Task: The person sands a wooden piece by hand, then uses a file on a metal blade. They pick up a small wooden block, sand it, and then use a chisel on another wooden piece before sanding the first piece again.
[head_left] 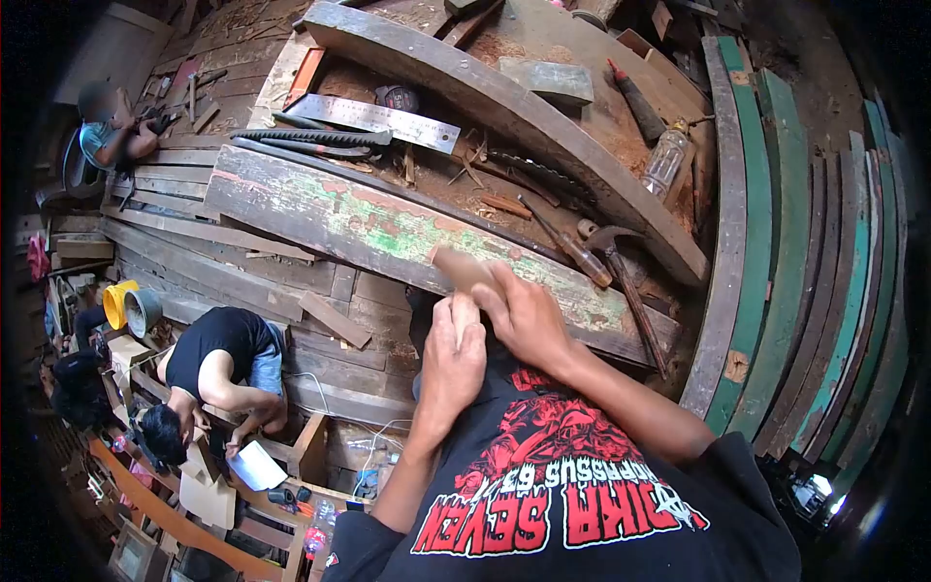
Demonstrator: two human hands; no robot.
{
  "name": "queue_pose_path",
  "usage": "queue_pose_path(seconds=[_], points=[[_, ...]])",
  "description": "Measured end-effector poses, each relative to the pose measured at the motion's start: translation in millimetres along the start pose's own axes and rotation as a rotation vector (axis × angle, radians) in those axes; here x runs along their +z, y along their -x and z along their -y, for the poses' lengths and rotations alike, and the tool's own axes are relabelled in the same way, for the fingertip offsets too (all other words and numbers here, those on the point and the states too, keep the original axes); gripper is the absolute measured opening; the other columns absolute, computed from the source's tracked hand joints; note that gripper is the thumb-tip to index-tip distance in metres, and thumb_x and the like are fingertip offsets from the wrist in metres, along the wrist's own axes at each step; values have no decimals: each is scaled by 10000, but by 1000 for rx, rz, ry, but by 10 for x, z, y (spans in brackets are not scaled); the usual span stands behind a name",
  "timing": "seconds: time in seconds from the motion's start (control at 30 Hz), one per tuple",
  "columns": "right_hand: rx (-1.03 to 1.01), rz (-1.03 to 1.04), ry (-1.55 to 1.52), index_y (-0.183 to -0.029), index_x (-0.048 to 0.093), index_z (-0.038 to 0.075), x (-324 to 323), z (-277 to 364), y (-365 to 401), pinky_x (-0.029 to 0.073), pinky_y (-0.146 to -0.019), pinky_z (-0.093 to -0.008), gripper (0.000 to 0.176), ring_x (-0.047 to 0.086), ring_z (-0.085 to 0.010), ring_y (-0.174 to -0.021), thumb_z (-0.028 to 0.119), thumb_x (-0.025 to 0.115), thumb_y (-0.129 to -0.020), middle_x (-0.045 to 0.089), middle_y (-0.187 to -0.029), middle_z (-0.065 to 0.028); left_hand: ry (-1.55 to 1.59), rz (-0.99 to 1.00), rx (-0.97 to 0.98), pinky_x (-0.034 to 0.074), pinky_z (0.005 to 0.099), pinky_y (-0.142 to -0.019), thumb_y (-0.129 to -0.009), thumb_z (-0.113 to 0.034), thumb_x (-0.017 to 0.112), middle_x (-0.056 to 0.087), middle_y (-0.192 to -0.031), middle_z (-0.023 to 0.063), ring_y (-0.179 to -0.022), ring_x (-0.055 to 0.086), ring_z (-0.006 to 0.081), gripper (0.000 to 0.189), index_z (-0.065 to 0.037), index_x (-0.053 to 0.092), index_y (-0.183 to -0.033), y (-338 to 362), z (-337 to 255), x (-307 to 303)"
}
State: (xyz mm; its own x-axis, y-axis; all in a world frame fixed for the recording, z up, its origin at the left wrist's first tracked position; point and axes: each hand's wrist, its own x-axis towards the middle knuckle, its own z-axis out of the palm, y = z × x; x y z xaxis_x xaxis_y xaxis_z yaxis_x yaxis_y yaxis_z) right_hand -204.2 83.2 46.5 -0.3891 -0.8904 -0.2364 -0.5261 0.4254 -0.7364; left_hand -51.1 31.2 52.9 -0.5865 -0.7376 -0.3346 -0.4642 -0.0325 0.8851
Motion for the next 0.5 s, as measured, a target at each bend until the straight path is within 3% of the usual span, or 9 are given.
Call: queue_pose_path(seconds=[0.07,0.17,0.2,0.3,0.33,0.43,0.47,0.5], points=[[87,76,52,-1322,587,35,-39,-7,-179,546,-789,-603,419,692,-547,-942,381,591,-1086,729,-992,-315,33,-80,36,477,568,-1037,-1046,-194,502,517,-1405,332,-1218,570,547,521,61,459,-1497,31,-71,121],[72,56,-11,-1338,576,38,-45,8,-79,543,-797,-606,429,693,-549,-955,386,590,-1088,731,-1000,-319,-195,-3,173,482,564,-1036,-1038,-170,516,523,-1399,333,-1227,569,549,536,66,439,-1513,-5,151,90],[51,51,-35,-1341,573,39,-36,-8,5,541,-789,-609,429,694,-550,-950,386,588,-1089,730,-991,-320,-429,103,202,485,564,-1032,-1045,-165,514,527,-1386,339,-1228,567,554,542,67,417,-1525,-6,227,55],[89,79,-9,-1333,568,51,-54,49,-93,542,-769,-628,421,704,-542,-924,397,573,-1092,732,-969,-317,-138,-30,135,483,560,-1031,-1046,-149,507,531,-1374,346,-1216,566,559,518,69,437,-1510,4,129,122],[119,91,12,-1327,568,57,-60,105,-202,545,-763,-636,417,709,-538,-914,402,567,-1093,734,-962,-314,-130,-82,205,484,551,-1023,-1043,-139,502,536,-1360,353,-1200,566,560,497,62,472,-1496,-14,176,143],[65,49,27,-1324,577,62,-87,106,-129,560,-750,-639,409,719,-528,-879,398,568,-1090,739,-938,-304,-190,0,212,523,518,-999,-896,104,594,591,-1293,317,-1207,589,502,487,94,563,-1381,-105,186,-1],[18,12,13,-1321,582,64,-66,83,2,564,-746,-635,402,719,-528,-865,392,571,-1089,741,-933,-299,-342,158,95,522,485,-992,-915,71,577,616,-1241,298,-1175,606,481,465,72,587,-1380,-146,59,-128],[-32,-20,2,-1317,587,65,-44,55,62,568,-741,-631,395,719,-529,-851,386,575,-1087,743,-927,-294,-330,153,112,520,477,-995,-922,56,569,621,-1259,295,-1181,611,473,422,78,600,-1343,-175,74,-178]])
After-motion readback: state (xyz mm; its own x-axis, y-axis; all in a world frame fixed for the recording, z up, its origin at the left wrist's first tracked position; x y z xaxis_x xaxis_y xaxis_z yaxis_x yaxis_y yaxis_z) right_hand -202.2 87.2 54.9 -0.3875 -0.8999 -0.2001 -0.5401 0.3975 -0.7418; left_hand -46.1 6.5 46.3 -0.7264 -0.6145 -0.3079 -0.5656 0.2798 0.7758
